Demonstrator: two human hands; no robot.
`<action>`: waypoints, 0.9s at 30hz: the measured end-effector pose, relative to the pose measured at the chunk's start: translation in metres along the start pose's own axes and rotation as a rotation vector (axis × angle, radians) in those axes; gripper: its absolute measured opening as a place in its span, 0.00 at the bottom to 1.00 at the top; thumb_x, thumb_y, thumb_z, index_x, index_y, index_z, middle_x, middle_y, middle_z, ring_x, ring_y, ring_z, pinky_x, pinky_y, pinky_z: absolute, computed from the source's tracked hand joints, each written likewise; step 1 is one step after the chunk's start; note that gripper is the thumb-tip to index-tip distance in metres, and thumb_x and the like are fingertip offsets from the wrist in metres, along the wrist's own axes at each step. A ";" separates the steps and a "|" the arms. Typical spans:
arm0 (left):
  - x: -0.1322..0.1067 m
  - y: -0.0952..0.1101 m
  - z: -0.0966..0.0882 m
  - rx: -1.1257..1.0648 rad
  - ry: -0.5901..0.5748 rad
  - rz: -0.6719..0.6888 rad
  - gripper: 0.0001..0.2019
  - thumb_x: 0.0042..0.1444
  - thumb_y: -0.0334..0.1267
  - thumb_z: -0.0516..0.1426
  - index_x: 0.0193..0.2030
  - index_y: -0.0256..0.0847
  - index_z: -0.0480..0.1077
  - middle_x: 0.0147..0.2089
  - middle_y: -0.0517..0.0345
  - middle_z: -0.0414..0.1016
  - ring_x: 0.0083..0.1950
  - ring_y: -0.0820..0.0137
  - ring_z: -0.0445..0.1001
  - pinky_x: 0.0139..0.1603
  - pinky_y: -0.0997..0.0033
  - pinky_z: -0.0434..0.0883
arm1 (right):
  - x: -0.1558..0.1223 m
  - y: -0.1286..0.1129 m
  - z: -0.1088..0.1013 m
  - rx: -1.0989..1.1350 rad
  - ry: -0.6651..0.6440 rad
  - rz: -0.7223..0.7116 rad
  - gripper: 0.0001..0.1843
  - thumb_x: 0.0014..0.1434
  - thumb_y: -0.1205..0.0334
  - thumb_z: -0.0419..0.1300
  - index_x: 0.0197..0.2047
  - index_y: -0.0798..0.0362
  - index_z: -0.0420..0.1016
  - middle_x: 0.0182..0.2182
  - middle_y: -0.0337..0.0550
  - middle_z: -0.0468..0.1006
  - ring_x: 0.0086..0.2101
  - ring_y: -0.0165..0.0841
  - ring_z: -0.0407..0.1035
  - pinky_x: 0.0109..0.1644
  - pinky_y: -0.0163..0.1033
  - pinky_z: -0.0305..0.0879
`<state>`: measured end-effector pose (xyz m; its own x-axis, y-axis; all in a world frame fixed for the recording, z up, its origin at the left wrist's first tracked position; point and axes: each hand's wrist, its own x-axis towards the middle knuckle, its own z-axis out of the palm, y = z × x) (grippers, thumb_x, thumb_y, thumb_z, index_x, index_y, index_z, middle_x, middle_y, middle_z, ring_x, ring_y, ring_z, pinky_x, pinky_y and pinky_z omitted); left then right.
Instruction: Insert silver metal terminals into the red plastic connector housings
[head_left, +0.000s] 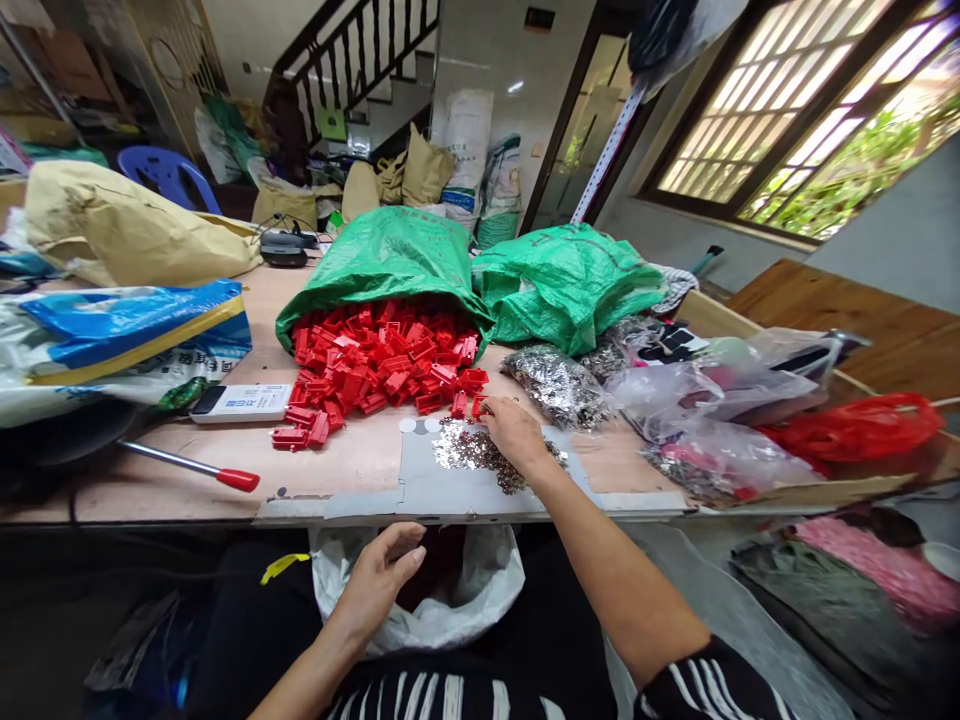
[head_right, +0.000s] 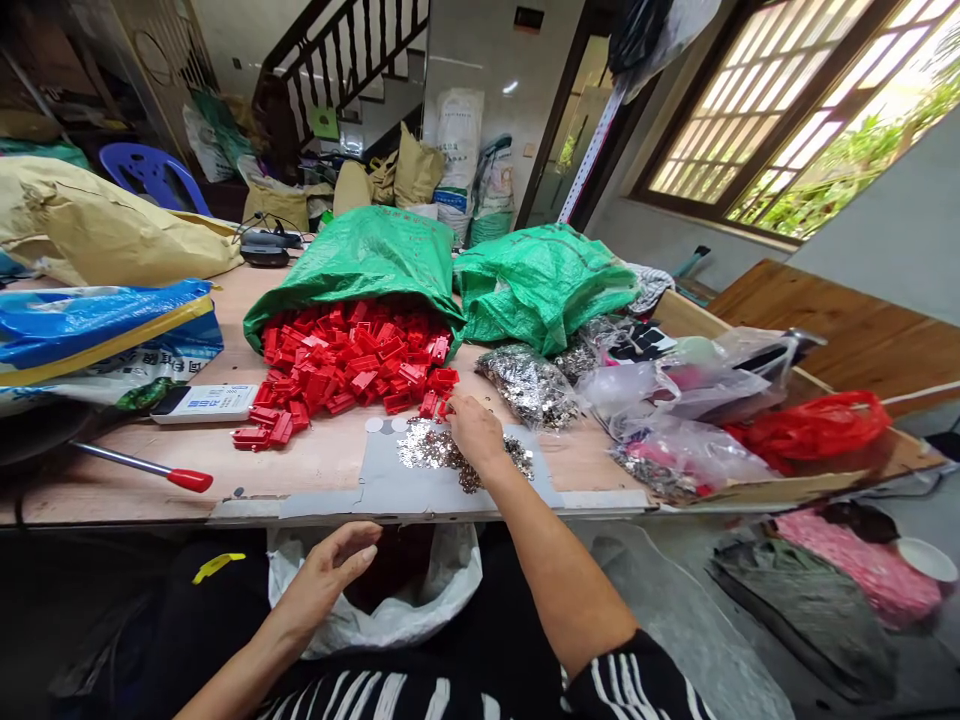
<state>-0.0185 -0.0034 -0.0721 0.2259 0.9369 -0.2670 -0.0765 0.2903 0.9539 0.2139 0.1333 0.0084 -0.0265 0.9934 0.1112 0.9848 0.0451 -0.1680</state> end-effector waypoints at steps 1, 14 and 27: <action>-0.001 0.001 0.001 -0.008 -0.001 0.016 0.17 0.49 0.46 0.62 0.44 0.40 0.74 0.45 0.46 0.79 0.51 0.56 0.75 0.55 0.56 0.68 | -0.007 -0.001 -0.003 0.053 0.005 -0.007 0.10 0.62 0.63 0.54 0.46 0.50 0.72 0.43 0.46 0.75 0.44 0.37 0.68 0.45 0.38 0.61; 0.006 0.015 0.002 0.433 0.217 0.559 0.14 0.54 0.35 0.59 0.48 0.44 0.72 0.47 0.51 0.77 0.50 0.60 0.74 0.51 0.60 0.70 | -0.116 -0.070 0.013 1.345 -0.564 -0.051 0.20 0.53 0.45 0.63 0.34 0.55 0.70 0.23 0.33 0.67 0.23 0.25 0.55 0.27 0.31 0.51; -0.004 0.036 0.015 -0.464 0.139 0.001 0.20 0.44 0.40 0.68 0.44 0.39 0.73 0.38 0.53 0.79 0.38 0.67 0.78 0.42 0.67 0.75 | -0.032 -0.008 0.005 0.068 -0.113 -0.061 0.08 0.60 0.65 0.55 0.41 0.51 0.74 0.40 0.44 0.76 0.40 0.35 0.70 0.41 0.35 0.59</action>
<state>-0.0075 -0.0001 -0.0344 0.0958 0.9452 -0.3122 -0.5093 0.3160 0.8005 0.2062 0.1014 0.0017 -0.1086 0.9940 0.0128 0.9670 0.1086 -0.2303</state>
